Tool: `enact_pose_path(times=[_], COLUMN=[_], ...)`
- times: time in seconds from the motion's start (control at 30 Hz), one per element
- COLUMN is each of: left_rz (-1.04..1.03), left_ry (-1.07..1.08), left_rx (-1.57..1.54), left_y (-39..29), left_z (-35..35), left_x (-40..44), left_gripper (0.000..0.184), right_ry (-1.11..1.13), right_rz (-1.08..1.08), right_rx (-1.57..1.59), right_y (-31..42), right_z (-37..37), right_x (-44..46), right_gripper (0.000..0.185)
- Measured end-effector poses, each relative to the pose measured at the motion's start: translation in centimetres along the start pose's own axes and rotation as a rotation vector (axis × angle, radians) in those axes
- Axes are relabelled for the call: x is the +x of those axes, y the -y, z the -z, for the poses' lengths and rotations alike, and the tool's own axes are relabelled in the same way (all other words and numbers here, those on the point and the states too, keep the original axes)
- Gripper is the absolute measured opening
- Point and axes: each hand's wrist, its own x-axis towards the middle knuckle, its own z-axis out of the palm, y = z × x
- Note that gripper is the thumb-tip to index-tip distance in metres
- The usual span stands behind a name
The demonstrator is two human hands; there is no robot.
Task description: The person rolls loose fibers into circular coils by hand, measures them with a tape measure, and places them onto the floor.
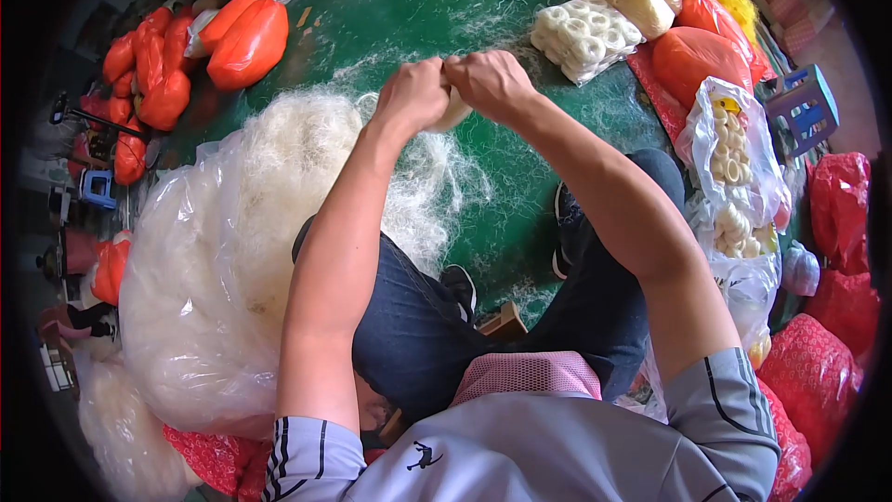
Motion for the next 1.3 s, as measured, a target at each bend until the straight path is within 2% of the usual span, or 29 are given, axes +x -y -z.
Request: enact_pose_path(times=[0.07,0.13,0.23,0.33,0.47,0.57,0.8,0.9,1.1,1.2,1.3], left_rz=[-0.057,-0.022,-0.010,-0.028,-0.015,-0.016,-0.063,-0.082,-0.104,-0.104,-0.090], left_ry=[-0.052,-0.014,0.003,0.005,-0.021,-0.007,-0.073,-0.102,-0.129,-0.135,-0.105], left_rx=[0.033,0.016,-0.034,-0.029,-0.034,-0.042,-0.047,-0.042,-0.044,-0.021,0.029], left_y=[1.4,0.9,0.3,0.2,1.6,1.3,0.8,0.9,0.7,0.9,0.1], left_z=[-1.4,-0.4,0.5,0.0,-0.7,0.3,0.1,0.1,-0.3,0.0,0.4], left_x=[0.6,0.0,0.0,-0.4,0.6,0.5,0.0,0.2,0.0,0.1,-0.3], left_gripper=[0.031,0.029,0.028,0.028,0.029,0.029,0.027,0.026,0.025,0.025,0.024], right_ry=[-0.025,-0.073,-0.008,0.029,-0.038,0.052,-0.165,-0.079,-0.276,-0.074,-0.044], right_rz=[-0.006,0.010,-0.043,-0.008,-0.023,-0.076,-0.008,-0.083,-0.035,-0.108,-0.128], right_rx=[0.010,0.065,0.161,0.087,0.182,0.166,0.145,0.214,0.330,0.241,0.172], right_y=[0.4,0.0,-0.7,-0.4,-0.5,-0.9,-0.3,-1.0,-0.9,-1.3,-1.2], right_z=[0.4,0.1,0.2,0.5,-0.1,0.4,0.4,0.7,-0.5,0.0,0.6], right_x=[0.1,-0.2,-0.1,0.0,0.0,0.0,-0.1,-0.2,-0.1,-0.2,-0.2], right_gripper=[0.017,0.017,0.018,0.018,0.020,0.019,0.012,0.010,0.012,0.013,0.013])
